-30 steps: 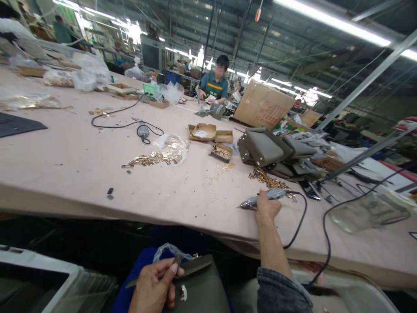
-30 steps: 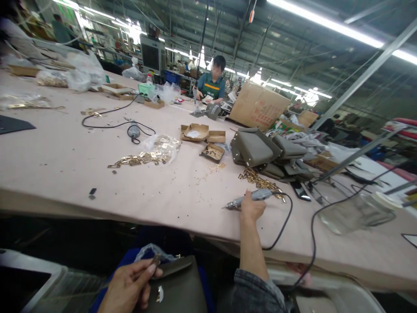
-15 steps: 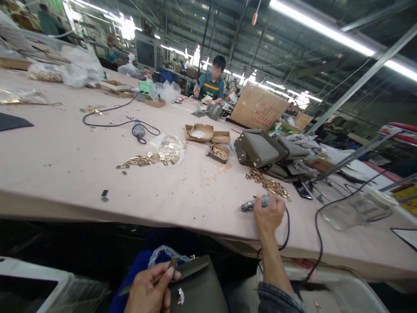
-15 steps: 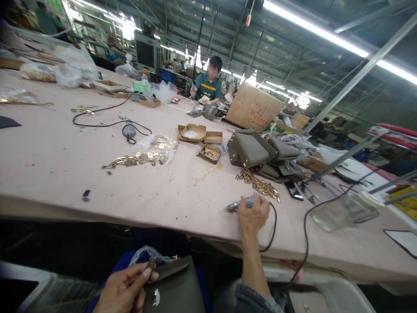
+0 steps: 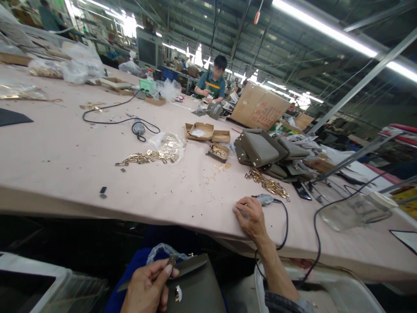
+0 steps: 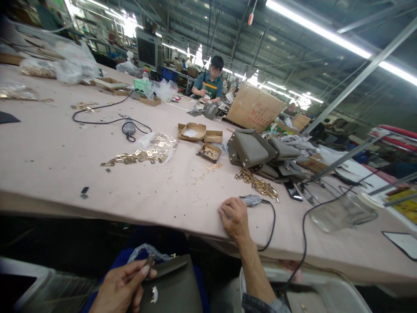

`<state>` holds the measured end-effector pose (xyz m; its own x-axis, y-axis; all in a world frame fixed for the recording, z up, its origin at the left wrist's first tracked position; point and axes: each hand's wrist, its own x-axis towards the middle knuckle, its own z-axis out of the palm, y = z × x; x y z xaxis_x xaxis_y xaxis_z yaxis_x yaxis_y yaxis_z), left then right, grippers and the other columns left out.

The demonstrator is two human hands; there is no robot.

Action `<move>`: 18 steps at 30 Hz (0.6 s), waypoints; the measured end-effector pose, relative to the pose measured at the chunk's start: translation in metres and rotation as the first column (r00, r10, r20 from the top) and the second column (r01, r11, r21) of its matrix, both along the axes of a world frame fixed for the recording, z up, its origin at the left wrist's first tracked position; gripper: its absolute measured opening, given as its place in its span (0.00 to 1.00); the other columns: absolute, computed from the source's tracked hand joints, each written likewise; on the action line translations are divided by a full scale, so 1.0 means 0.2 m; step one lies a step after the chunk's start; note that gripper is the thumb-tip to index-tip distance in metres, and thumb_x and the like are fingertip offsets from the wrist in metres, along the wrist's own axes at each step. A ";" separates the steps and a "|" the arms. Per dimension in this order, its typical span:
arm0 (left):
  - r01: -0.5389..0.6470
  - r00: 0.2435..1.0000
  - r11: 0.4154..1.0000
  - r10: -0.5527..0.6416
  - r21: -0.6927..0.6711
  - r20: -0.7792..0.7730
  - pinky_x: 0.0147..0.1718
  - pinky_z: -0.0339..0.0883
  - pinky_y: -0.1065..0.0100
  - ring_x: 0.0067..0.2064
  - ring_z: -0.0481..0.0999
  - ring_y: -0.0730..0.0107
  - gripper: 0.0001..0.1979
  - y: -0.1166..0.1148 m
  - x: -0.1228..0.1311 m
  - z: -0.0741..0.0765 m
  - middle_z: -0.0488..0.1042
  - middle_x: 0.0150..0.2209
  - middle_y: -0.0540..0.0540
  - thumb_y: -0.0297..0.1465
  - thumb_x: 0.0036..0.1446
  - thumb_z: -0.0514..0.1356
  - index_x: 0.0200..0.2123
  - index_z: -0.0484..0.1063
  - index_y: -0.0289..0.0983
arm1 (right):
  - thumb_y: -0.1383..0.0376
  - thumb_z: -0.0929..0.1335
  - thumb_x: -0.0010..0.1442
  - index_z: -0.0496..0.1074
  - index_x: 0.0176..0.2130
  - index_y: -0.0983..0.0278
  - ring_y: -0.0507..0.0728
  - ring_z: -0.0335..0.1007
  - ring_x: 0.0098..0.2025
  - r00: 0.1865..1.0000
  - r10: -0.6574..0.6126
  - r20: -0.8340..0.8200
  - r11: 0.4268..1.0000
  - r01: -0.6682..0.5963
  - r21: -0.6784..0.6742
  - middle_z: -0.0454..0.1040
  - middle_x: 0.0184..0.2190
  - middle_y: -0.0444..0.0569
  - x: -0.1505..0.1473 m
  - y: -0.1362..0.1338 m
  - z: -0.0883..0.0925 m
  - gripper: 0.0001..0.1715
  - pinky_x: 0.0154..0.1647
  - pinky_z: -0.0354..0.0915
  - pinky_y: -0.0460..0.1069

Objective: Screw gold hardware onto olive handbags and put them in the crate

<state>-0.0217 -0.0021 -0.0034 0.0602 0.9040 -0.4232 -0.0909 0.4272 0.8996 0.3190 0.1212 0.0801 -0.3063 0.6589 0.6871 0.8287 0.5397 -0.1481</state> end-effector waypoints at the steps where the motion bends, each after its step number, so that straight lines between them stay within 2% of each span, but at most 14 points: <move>1: -0.009 1.000 1.000 0.009 0.001 0.007 0.16 0.56 0.72 0.13 0.63 0.69 0.31 0.00 0.00 0.00 0.66 0.11 0.50 0.60 0.50 0.64 0.34 0.76 0.35 | 0.68 0.71 0.66 0.78 0.39 0.59 0.60 0.70 0.43 1.000 0.008 -0.004 1.000 -0.008 0.002 0.76 0.37 0.48 0.00 0.00 0.00 0.05 0.50 0.64 0.60; 9: 0.004 1.000 1.000 -0.004 0.011 -0.006 0.18 0.53 0.74 0.13 0.62 0.72 0.31 0.00 0.01 0.03 0.65 0.11 0.51 0.59 0.53 0.63 0.35 0.77 0.33 | 0.68 0.71 0.66 0.79 0.40 0.58 0.59 0.72 0.41 0.993 0.100 -0.068 0.988 -0.108 -0.114 0.78 0.37 0.48 0.03 0.04 0.00 0.05 0.47 0.66 0.59; 18: 0.056 0.997 0.998 -0.055 0.008 -0.055 0.19 0.53 0.72 0.14 0.63 0.72 0.32 0.01 -0.01 0.00 0.66 0.12 0.51 0.59 0.55 0.61 0.38 0.77 0.33 | 0.68 0.73 0.65 0.81 0.40 0.57 0.60 0.72 0.41 0.989 0.093 -0.117 0.975 -0.114 -0.192 0.78 0.37 0.48 0.05 0.04 0.01 0.06 0.48 0.66 0.59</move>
<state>-0.0229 -0.0009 -0.0042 0.0876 0.9038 -0.4188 -0.0178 0.4218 0.9065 0.3281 0.1297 0.0827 -0.3118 0.7533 0.5790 0.7434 0.5730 -0.3451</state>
